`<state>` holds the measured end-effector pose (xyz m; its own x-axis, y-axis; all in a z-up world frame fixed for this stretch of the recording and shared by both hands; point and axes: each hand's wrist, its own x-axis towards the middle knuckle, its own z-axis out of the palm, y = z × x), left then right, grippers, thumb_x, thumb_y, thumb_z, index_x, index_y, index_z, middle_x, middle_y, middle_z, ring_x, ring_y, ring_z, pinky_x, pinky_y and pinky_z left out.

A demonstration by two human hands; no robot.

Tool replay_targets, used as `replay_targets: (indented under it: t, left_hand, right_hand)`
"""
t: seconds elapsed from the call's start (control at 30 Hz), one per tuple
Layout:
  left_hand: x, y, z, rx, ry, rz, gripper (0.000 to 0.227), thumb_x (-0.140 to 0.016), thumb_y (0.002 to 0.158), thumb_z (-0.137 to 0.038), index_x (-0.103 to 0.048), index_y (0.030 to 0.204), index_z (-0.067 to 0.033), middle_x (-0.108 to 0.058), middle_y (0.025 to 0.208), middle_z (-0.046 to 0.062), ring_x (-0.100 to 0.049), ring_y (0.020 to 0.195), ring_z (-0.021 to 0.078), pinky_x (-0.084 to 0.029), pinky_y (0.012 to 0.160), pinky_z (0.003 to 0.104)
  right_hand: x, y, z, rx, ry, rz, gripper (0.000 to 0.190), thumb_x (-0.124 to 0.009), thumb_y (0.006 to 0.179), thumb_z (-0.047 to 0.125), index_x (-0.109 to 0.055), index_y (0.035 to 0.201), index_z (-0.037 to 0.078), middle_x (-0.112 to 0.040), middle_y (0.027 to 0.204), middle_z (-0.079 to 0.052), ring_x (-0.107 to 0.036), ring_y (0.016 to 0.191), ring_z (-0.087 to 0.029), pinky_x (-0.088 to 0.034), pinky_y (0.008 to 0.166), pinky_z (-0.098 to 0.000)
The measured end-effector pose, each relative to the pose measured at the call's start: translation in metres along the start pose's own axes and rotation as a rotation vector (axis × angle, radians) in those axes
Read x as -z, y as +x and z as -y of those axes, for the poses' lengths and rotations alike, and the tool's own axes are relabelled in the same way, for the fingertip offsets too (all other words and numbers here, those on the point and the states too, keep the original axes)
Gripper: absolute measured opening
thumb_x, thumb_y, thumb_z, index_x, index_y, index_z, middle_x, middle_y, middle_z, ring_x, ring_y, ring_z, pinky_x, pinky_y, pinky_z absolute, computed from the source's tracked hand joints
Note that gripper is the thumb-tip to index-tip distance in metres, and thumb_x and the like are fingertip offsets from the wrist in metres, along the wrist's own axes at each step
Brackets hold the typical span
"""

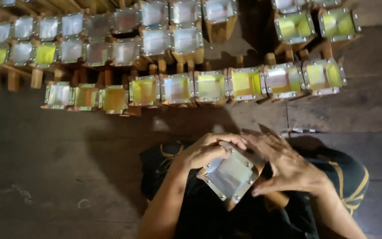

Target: The person assembles a small wooden lantern by applying glue to a translucent sheet and attaching it to the lantern frame. They then secure the sheet with small metal fasteners and place a wooden lid on top.

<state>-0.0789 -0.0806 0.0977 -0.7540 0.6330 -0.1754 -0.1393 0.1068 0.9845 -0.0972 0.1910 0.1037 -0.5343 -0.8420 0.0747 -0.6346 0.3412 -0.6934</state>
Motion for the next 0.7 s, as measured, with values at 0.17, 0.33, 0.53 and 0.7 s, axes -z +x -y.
replay_targets:
  t: [0.17, 0.33, 0.53, 0.7]
  left_hand:
    - [0.007, 0.014, 0.038, 0.043, 0.109, -0.038, 0.035, -0.058, 0.086, -0.019, -0.066, 0.120, -0.0244, -0.068, 0.131, 0.006, -0.060, 0.104, 0.0210, -0.050, 0.084, 0.041]
    - [0.013, -0.012, -0.013, 0.344, 0.097, -0.070, 0.085, -0.066, 0.072, -0.055, -0.041, 0.148, -0.0236, -0.037, 0.165, 0.005, -0.035, 0.150, 0.0287, -0.039, 0.111, 0.059]
    - [-0.019, -0.053, 0.026, 0.320, -0.240, -0.892, 0.067, -0.048, 0.087, -0.040, -0.050, 0.146, -0.0073, -0.054, 0.153, 0.015, -0.053, 0.138, 0.0251, -0.042, 0.113, 0.036]
    - [-0.050, -0.070, 0.073, 0.267, 0.425, -0.885, 0.049, -0.062, 0.079, -0.005, -0.066, 0.127, -0.0135, -0.071, 0.101, 0.006, -0.068, 0.088, 0.0225, -0.053, 0.082, 0.032]
  right_hand:
    - [-0.061, -0.003, -0.019, -0.210, 0.431, 0.010, 0.144, -0.099, 0.053, 0.021, -0.005, 0.160, 0.002, -0.020, 0.168, -0.024, -0.024, 0.155, -0.039, -0.020, 0.125, -0.0512]
    - [-0.126, -0.009, -0.025, -0.415, 0.545, -0.241, 0.132, -0.099, 0.038, 0.026, -0.038, 0.154, 0.012, -0.050, 0.157, -0.012, -0.048, 0.144, -0.027, -0.040, 0.116, -0.0468]
    - [-0.172, -0.007, -0.015, -0.445, 0.897, -0.654, 0.124, -0.099, 0.045, 0.036, -0.032, 0.145, 0.006, -0.050, 0.140, -0.012, -0.053, 0.126, -0.022, -0.050, 0.105, -0.0399]
    - [-0.180, -0.022, -0.029, -0.347, 0.495, -0.296, 0.118, -0.099, 0.053, 0.034, -0.037, 0.149, 0.003, -0.055, 0.143, -0.015, -0.054, 0.131, -0.024, -0.044, 0.108, -0.0373]
